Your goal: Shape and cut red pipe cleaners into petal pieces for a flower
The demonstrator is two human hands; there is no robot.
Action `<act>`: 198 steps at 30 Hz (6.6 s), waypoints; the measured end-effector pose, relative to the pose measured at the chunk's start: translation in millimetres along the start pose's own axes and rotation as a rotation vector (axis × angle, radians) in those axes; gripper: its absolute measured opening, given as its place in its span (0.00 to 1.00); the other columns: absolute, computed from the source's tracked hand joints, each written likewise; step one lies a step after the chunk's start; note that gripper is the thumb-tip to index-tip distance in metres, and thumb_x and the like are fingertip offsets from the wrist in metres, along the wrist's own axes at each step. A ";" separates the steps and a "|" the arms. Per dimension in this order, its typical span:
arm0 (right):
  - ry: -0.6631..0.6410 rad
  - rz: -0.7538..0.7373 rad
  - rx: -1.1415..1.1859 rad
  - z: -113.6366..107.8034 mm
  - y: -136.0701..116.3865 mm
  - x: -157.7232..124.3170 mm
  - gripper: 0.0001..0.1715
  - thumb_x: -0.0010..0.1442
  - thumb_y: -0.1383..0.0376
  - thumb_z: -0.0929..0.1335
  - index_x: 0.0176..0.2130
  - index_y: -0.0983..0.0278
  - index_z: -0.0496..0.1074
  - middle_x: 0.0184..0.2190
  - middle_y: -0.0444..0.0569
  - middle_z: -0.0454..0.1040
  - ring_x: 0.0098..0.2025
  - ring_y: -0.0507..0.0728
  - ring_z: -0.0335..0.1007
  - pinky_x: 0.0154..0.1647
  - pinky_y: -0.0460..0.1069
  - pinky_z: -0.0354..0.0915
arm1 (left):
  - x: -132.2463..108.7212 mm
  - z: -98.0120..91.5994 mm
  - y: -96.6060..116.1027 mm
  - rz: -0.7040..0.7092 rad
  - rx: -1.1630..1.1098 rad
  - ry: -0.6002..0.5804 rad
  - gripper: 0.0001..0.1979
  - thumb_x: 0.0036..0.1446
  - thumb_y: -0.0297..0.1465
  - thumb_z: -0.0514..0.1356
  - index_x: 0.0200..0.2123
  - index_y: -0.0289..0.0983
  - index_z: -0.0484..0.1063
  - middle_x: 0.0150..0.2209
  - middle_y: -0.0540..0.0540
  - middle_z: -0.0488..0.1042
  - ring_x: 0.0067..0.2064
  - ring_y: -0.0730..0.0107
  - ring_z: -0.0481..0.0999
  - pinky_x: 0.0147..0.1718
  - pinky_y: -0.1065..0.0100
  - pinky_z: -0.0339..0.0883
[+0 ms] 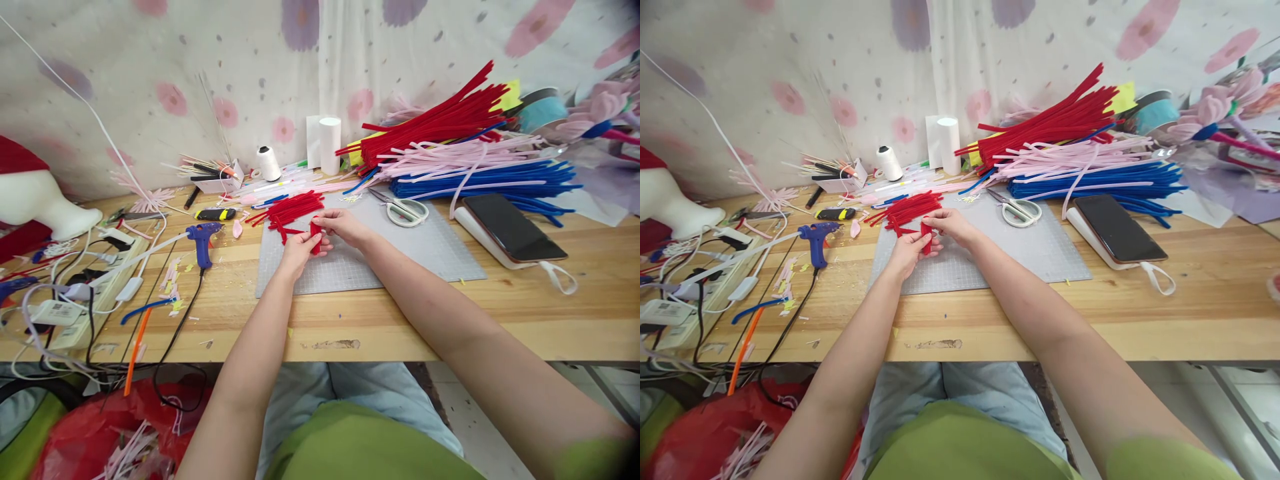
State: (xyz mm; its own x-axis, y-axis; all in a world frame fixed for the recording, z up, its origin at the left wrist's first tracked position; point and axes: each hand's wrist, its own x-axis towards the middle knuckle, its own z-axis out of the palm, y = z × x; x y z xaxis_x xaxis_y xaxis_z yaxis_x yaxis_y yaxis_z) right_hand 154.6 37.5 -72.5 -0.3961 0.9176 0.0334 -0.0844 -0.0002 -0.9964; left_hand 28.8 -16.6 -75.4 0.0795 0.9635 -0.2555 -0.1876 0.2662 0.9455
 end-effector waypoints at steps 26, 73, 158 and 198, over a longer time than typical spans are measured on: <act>-0.115 0.139 0.433 -2.3 -2.3 -7.0 0.09 0.47 0.62 0.70 0.27 0.66 0.71 0.16 0.39 0.61 0.20 0.46 0.55 0.24 0.43 0.56 | -11.1 -5.1 16.9 -0.335 -0.430 -0.203 0.11 0.60 0.25 0.49 0.30 0.30 0.70 0.21 0.52 0.66 0.20 0.87 0.68 0.23 0.82 0.68; 0.062 0.244 0.555 -5.0 -2.9 6.0 0.12 0.50 0.71 0.66 0.18 0.67 0.62 0.12 0.38 0.55 0.17 0.44 0.43 0.18 0.43 0.45 | 3.1 9.1 0.4 0.043 -0.019 -0.011 0.05 0.49 0.27 0.60 0.30 0.30 0.72 0.25 0.47 0.74 0.25 0.75 0.74 0.30 0.69 0.71; 0.201 -0.230 -0.588 21.3 16.0 -4.2 0.12 0.56 0.59 0.64 0.26 0.64 0.64 0.22 0.44 0.69 0.24 0.49 0.60 0.27 0.45 0.56 | 10.2 -19.9 8.9 0.029 -0.387 0.206 0.05 0.54 0.28 0.57 0.34 0.35 0.71 0.35 0.46 0.77 0.40 0.74 0.76 0.46 0.68 0.64; 0.169 -0.343 -0.661 33.7 18.7 -11.3 0.11 0.53 0.60 0.64 0.27 0.65 0.70 0.21 0.43 0.69 0.23 0.48 0.61 0.27 0.45 0.55 | 10.0 -8.9 5.0 0.224 -0.322 0.380 0.04 0.49 0.26 0.59 0.30 0.34 0.73 0.31 0.46 0.77 0.36 0.71 0.77 0.42 0.67 0.67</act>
State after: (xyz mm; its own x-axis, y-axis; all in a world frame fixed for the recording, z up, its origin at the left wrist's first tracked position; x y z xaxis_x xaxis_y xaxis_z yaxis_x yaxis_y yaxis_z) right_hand 126.7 13.7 -88.9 -0.2967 0.8719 0.3896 0.4086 0.4847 -0.7734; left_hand 19.9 -5.4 -75.0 -0.3452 0.9237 -0.1661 -0.4543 -0.0096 0.8908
